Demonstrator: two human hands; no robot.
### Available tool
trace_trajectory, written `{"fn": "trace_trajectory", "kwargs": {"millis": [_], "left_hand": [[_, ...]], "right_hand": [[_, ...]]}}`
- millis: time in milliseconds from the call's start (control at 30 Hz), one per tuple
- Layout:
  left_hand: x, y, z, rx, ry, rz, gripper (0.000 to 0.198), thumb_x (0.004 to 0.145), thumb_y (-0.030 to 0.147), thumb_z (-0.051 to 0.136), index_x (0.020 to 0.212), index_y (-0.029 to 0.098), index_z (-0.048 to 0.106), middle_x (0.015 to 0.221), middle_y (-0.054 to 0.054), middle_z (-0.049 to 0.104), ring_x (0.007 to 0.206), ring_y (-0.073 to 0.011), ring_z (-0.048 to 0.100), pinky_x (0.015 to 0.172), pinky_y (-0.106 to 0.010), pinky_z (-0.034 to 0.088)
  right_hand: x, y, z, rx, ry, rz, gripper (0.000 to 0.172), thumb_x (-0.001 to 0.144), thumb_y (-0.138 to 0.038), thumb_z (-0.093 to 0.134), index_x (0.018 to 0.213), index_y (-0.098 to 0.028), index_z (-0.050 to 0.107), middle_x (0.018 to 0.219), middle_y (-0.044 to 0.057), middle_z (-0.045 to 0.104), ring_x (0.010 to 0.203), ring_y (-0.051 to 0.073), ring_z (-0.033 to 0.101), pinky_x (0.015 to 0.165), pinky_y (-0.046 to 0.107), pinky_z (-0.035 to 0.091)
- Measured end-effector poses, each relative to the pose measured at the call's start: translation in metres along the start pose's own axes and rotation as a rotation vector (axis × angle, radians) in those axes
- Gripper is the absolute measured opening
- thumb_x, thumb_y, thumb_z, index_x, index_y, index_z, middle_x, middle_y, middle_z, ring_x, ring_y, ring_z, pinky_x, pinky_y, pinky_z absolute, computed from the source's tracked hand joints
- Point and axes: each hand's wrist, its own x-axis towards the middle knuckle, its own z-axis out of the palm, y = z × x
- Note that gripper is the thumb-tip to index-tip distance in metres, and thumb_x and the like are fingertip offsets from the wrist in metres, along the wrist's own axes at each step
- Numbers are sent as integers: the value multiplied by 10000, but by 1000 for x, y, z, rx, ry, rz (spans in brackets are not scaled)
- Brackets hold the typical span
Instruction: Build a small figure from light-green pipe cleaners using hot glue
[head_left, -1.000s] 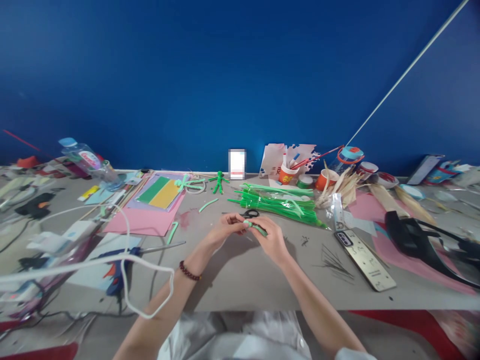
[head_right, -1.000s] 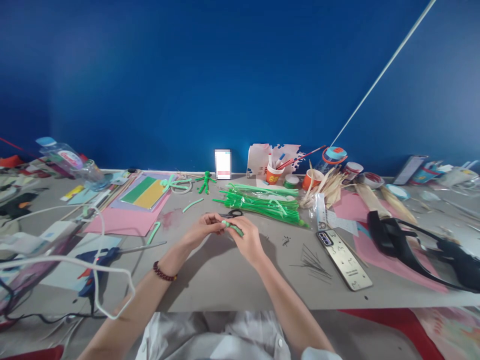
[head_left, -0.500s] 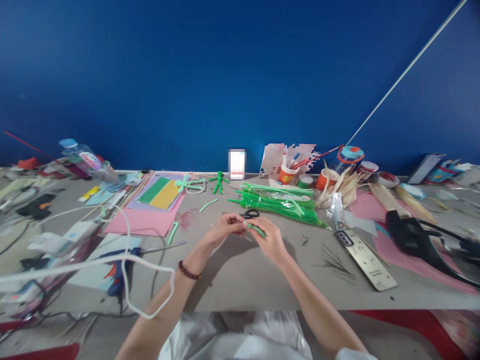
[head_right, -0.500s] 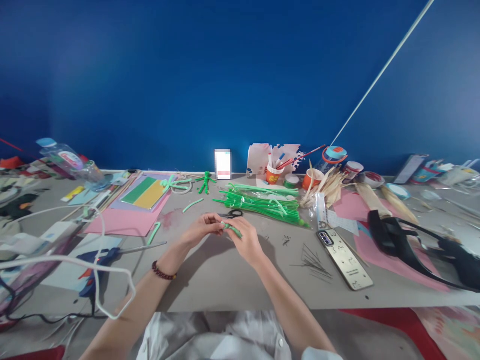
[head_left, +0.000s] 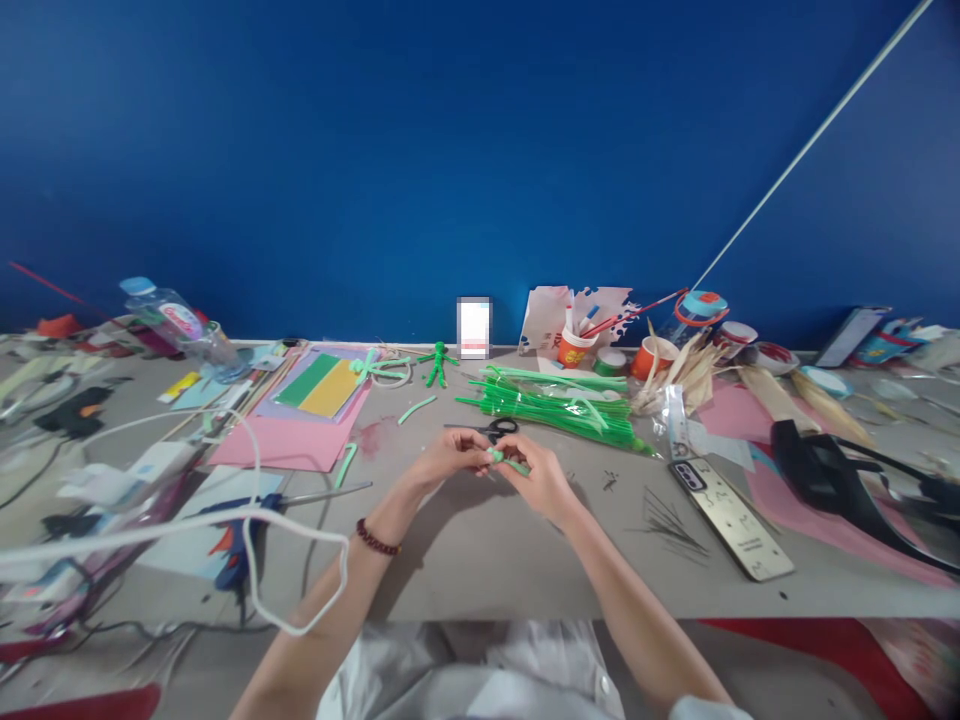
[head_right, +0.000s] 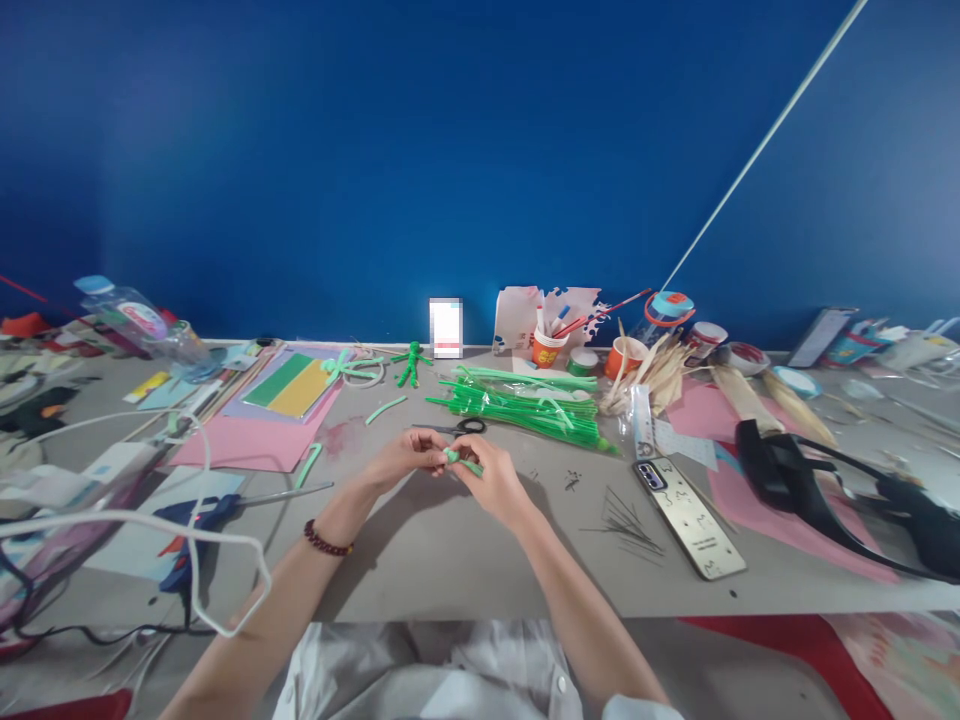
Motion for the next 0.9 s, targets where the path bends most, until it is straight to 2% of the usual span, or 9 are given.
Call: {"fn": "trace_trajectory", "kwargs": {"millis": [267, 567, 700, 900], "left_hand": [[0, 1, 0, 16, -4, 14, 292, 578, 360, 782, 683, 117, 659, 607, -30, 648, 512, -89, 556, 540, -213, 444], [1, -1, -1, 37, -35, 60, 298, 580, 353, 785, 735, 124, 672, 640, -30, 646, 533, -96, 562, 551, -222, 476], [1, -1, 1, 68, 16, 91, 285, 589, 348, 778, 722, 120, 669, 623, -31, 639, 531, -101, 566, 544, -220, 469], [0, -1, 5, 181, 128, 216, 207, 591, 310, 766, 661, 145, 665, 621, -9, 625, 506, -93, 539, 520, -215, 447]], "right_hand": [[-1, -1, -2, 50, -28, 21, 163, 788, -286, 577, 918, -187, 573, 803, 30, 641, 655, 133, 575, 622, 243, 471], [-2, -3, 0, 47, -9, 62, 148, 755, -291, 606, 859, -197, 559, 723, -1, 614, 573, 111, 525, 554, 223, 447], [-3, -2, 1, 61, 14, 40, 148, 776, -282, 581, 892, -194, 554, 769, 11, 626, 651, 129, 578, 627, 244, 482], [-4, 2, 2, 43, 22, -11, 228, 804, -203, 526, 1031, -212, 541, 864, 30, 660, 780, 150, 638, 750, 279, 506]]}}
